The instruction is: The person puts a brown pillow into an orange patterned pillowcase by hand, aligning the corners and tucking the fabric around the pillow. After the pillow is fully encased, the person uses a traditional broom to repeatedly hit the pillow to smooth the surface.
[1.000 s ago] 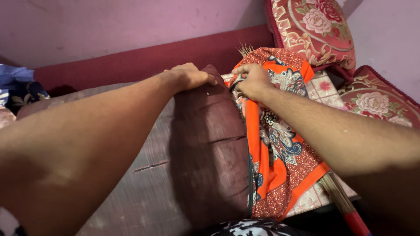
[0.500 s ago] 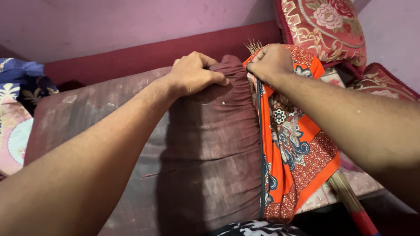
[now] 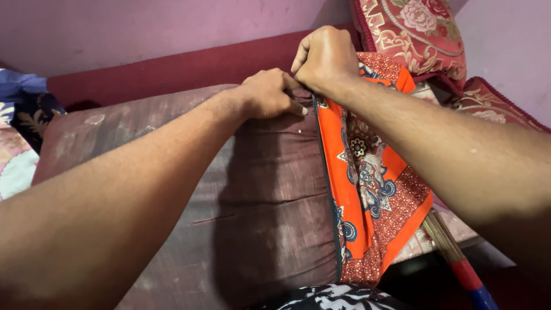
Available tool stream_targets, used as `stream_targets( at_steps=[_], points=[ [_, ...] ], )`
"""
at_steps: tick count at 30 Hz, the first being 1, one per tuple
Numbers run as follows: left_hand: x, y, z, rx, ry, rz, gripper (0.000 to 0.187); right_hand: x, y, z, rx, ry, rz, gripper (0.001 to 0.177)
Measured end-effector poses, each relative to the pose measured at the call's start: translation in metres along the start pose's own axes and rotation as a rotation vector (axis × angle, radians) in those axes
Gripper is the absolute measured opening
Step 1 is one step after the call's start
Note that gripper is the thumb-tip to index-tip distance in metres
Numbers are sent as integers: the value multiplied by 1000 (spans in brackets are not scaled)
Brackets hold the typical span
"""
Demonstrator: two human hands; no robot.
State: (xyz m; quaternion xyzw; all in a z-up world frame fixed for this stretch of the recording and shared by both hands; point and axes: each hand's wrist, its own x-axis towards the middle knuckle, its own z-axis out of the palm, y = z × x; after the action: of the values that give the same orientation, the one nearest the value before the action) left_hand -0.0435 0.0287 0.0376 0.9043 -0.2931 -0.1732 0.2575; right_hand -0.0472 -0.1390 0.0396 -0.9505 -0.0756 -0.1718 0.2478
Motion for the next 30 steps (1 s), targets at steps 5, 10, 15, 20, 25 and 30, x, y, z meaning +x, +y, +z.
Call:
stream_targets(
  at_steps=[5,10,15,20,25,30],
  points=[
    [-29,2,25,-7,170,304,28,5,-4,4,113,-91,313,8],
    [-48,16,26,-72,376,161,36,-7,-19,-3,38,4,34,9],
    [-47,33,35,-70,465,-303,51,-41,-28,-13,53,140,-163,9],
    [-12,-4,61,98,507,-254,42,-91,-44,-8,192,161,-98,10],
    [15,-22,56,107,352,-177,61,-146,-73,-2,248,149,31,36],
    [12,-20,53,156,275,-5,43,-193,-76,-14,131,189,54,54]
  ],
)
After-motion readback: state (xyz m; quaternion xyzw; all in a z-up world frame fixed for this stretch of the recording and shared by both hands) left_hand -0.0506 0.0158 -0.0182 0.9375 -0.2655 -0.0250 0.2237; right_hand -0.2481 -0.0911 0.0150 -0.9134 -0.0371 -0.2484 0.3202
